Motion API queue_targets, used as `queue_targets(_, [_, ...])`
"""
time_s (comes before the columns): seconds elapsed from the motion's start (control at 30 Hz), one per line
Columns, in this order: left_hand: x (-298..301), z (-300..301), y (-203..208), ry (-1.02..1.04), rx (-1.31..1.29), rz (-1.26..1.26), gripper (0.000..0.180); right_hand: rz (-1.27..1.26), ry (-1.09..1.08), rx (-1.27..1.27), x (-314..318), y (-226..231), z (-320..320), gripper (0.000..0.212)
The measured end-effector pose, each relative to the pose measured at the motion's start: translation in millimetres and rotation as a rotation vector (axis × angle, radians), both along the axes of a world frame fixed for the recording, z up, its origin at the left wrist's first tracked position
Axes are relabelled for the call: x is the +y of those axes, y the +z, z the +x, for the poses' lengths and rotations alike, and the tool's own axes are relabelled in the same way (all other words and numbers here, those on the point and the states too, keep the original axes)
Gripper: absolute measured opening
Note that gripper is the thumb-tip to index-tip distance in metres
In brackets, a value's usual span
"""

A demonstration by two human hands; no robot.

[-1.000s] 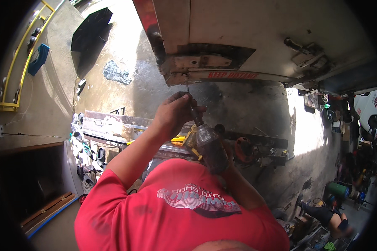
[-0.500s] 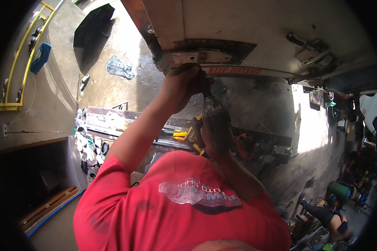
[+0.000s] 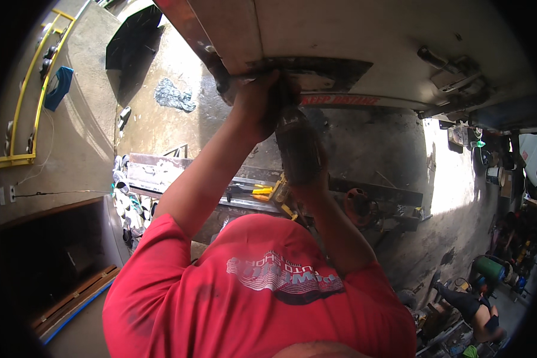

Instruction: The person uses a power drill to remove screws from a metal bracket attached to a vehicle door. They then detach the bracket and manipulate the door's locking mechanism by hand.

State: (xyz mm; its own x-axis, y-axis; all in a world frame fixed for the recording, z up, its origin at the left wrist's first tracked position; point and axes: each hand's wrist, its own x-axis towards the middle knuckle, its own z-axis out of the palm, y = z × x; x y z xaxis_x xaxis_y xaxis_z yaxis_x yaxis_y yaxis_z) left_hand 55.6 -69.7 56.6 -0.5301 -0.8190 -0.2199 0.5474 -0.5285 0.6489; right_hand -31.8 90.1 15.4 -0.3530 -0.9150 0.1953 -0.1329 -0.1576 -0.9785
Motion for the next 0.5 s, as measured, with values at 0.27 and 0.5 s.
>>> queue_targets(0.27, [-8.6,-9.3,5.3,0.023,0.007,0.078,0.022,-0.067,0.004,0.511,-10.6,-13.7,-26.2,0.042])
queue_targets(0.5, [-9.5,-10.9,-0.8,0.024,0.013,0.105,0.026,-0.227,0.08,0.866,-10.2,-16.3,-50.2,0.059])
